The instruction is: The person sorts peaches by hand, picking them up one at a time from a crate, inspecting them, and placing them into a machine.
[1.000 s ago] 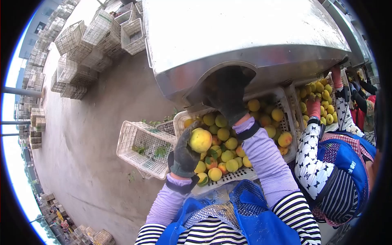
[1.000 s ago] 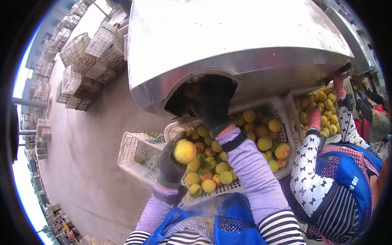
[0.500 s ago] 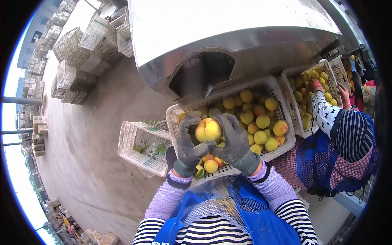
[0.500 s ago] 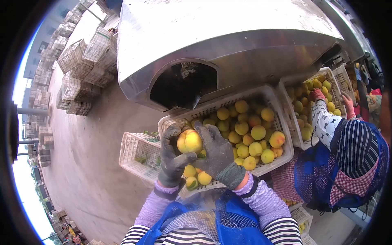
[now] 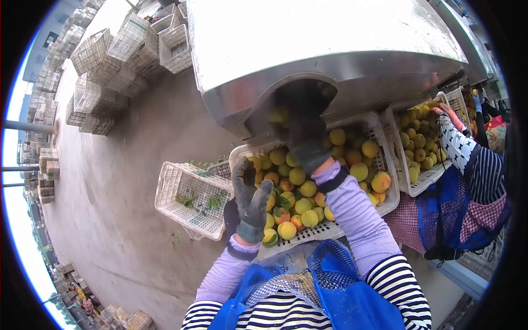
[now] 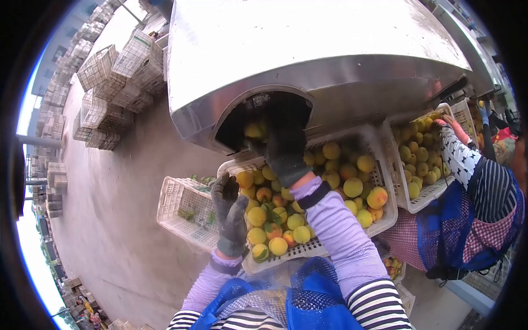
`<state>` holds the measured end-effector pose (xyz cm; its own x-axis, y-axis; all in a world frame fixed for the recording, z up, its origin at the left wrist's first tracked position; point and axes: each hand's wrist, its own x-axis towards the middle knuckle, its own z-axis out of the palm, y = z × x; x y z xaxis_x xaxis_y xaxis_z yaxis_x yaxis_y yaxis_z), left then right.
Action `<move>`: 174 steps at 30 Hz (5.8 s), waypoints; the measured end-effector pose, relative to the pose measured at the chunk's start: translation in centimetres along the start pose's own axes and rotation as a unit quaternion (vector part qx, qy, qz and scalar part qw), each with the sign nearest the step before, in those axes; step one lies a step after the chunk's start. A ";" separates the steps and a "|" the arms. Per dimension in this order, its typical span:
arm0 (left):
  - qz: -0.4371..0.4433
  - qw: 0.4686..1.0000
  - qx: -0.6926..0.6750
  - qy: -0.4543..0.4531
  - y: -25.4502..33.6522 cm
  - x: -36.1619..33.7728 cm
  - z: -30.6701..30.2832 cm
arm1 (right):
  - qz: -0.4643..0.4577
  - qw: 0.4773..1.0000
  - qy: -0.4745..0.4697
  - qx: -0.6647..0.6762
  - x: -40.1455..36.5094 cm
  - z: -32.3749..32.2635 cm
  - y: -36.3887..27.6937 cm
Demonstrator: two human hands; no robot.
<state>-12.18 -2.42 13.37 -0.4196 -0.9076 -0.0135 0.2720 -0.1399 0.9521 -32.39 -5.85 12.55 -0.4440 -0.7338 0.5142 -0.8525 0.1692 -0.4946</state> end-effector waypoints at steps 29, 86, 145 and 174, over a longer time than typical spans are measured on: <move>-0.330 0.936 -0.088 -0.086 -2.8 -2.8 6.6 | 0.321 0.662 -0.434 0.519 -9.7 -14.0 8.6; -0.161 0.981 -0.052 -0.096 1.7 -0.7 5.0 | 0.312 0.679 -0.198 0.635 -8.2 -12.5 -1.0; -0.174 0.639 0.639 -0.392 -16.2 9.3 7.3 | 0.301 0.840 -0.315 0.322 -8.1 -7.5 11.4; -0.086 0.994 0.061 -0.025 2.8 2.7 5.1 | 0.088 0.981 -0.085 0.150 -3.9 -10.8 -0.7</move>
<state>-16.97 -3.26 17.60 -0.4945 -0.8530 -0.1668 0.0860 -0.2390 0.9672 -33.05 4.00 18.52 -0.5030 -0.8143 0.2897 -0.6352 0.1210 -0.7628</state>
